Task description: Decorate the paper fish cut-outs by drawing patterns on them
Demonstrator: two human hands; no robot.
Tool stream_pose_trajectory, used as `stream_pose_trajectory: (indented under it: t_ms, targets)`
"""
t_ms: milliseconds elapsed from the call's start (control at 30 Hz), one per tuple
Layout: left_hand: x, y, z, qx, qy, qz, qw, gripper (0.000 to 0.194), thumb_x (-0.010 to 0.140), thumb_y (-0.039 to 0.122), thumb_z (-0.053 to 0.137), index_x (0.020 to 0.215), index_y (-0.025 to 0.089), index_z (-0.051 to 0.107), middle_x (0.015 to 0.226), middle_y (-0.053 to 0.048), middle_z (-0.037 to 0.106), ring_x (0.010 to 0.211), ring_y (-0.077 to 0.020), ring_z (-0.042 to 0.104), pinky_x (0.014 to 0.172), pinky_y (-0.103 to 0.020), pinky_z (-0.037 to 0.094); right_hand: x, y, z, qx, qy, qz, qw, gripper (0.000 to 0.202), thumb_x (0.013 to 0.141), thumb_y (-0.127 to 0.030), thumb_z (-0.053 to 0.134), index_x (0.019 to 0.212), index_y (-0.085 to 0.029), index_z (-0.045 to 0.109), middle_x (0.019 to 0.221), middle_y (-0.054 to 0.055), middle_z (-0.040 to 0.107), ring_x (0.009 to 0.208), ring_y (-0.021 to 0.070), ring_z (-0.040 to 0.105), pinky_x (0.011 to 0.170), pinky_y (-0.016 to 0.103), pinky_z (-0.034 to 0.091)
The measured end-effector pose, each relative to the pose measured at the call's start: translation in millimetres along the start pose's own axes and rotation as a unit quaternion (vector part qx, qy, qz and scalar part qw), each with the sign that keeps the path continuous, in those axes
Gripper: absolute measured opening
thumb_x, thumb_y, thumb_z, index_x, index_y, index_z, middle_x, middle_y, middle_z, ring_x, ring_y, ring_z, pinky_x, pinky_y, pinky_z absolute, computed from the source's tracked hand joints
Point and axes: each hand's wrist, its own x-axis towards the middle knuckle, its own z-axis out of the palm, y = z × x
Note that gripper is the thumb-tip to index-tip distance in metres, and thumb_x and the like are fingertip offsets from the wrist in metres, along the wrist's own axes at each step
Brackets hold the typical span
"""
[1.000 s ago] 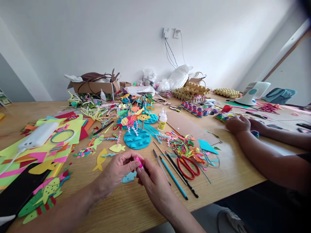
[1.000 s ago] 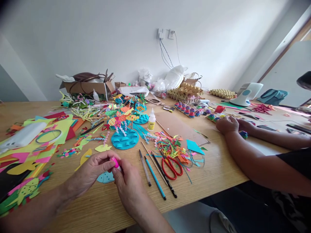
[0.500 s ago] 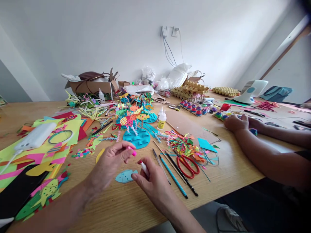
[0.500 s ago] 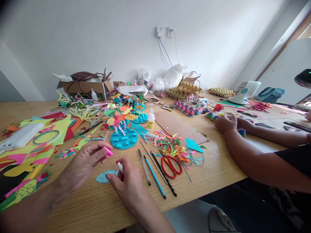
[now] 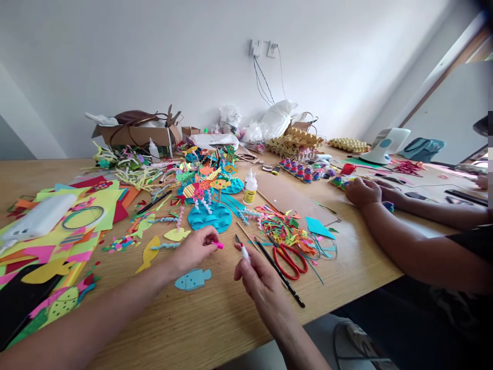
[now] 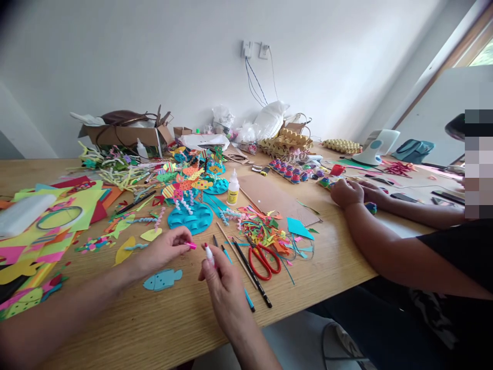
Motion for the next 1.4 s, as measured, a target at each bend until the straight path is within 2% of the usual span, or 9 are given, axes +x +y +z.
stream_pose_trajectory:
  t_ms: [200,433,633,733,833,1000,1200,1300,1400]
  targets:
    - [12.6,-8.6,13.1,0.108,-0.028,0.060,0.992,0.011,0.070,0.019,0.059,0.061,0.021,0.053,0.067,0.000,0.054,0.072,-0.0189,0.049,0.072,-0.031,0.039,-4.8,-0.4,-7.7,0.046,-0.004,0.059,0.997,0.046,0.082,-0.061,0.047,0.094,-0.017,0.054,0.065,-0.003,0.047,0.050,0.0081,0.034,0.046,0.021,0.027]
    - [1.5,8.4,1.5,0.109,-0.042,0.079,0.990,0.006,0.075,0.025,0.059,0.073,0.021,0.064,0.084,-0.005,0.062,0.091,-0.0246,0.053,0.085,-0.037,0.038,-4.5,4.7,1.9,0.128,-0.050,0.074,0.988,0.041,0.083,-0.059,0.051,0.083,-0.018,0.047,0.065,-0.004,0.050,0.051,0.0063,0.036,0.048,0.020,0.026]
    - [-23.3,25.0,-2.7,0.016,-0.059,0.024,0.998,0.020,0.078,0.033,0.055,0.084,0.018,0.066,0.087,-0.006,0.066,0.079,-0.0203,0.060,0.070,-0.031,0.046,-0.5,6.1,7.0,0.152,-0.070,0.071,0.983,0.038,0.084,-0.056,0.051,0.082,-0.017,0.049,0.065,-0.003,0.050,0.051,0.0058,0.038,0.049,0.019,0.027]
    - [-34.3,31.2,-0.4,-0.088,-0.062,-0.040,0.993,0.024,0.074,0.036,0.062,0.088,0.017,0.066,0.086,-0.004,0.065,0.073,-0.0172,0.058,0.064,-0.028,0.045,-1.0,3.7,11.1,0.157,-0.085,0.070,0.981,0.038,0.085,-0.054,0.051,0.080,-0.016,0.051,0.065,-0.003,0.050,0.050,0.0054,0.038,0.048,0.019,0.027]
    - [-41.4,35.1,-2.1,-0.199,-0.050,-0.108,0.973,0.029,0.068,0.035,0.071,0.090,0.018,0.066,0.083,-0.002,0.064,0.071,-0.0147,0.055,0.062,-0.025,0.042,-2.5,-0.3,15.0,0.173,-0.094,0.070,0.978,0.036,0.086,-0.050,0.051,0.078,-0.015,0.052,0.065,-0.002,0.051,0.049,0.0041,0.039,0.047,0.019,0.027]
    - [-48.8,36.3,-12.7,-0.246,-0.061,-0.126,0.959,0.030,0.068,0.033,0.075,0.094,0.019,0.068,0.090,-0.003,0.064,0.073,-0.0139,0.054,0.064,-0.025,0.041,-1.3,-11.0,22.7,0.239,-0.046,0.024,0.970,0.031,0.081,-0.043,0.061,0.098,-0.022,0.046,0.068,-0.005,0.056,0.044,0.0053,0.047,0.041,0.016,0.032]
    - [-59.1,41.5,-10.6,-0.412,-0.114,-0.124,0.896,0.021,0.078,0.036,0.068,0.078,0.016,0.064,0.064,-0.001,0.059,0.054,-0.0146,0.057,0.055,-0.029,0.046,2.9,-24.8,35.2,0.262,-0.136,0.029,0.955,0.029,0.077,-0.044,0.065,0.081,-0.019,0.050,0.065,-0.003,0.057,0.047,0.0083,0.057,0.042,0.017,0.039]
    - [-63.1,48.4,-8.4,-0.479,-0.090,-0.125,0.864,0.021,0.077,0.036,0.070,0.072,0.017,0.061,0.051,0.005,0.047,0.043,-0.0114,0.049,0.049,-0.029,0.048,2.8,-27.4,39.2,0.314,-0.166,0.021,0.935,0.027,0.083,-0.044,0.058,0.094,-0.020,0.057,0.075,0.001,0.062,0.058,0.0117,0.062,0.052,0.022,0.045]
    - [-66.4,55.1,-7.0,-0.492,-0.019,-0.135,0.860,0.023,0.071,0.037,0.076,0.075,0.018,0.064,0.053,0.006,0.043,0.045,-0.0075,0.042,0.047,-0.023,0.046,1.7,-27.4,44.2,0.313,-0.177,-0.011,0.933,0.029,0.082,-0.040,0.060,0.105,-0.022,0.057,0.083,0.004,0.063,0.069,0.0145,0.063,0.062,0.026,0.048]
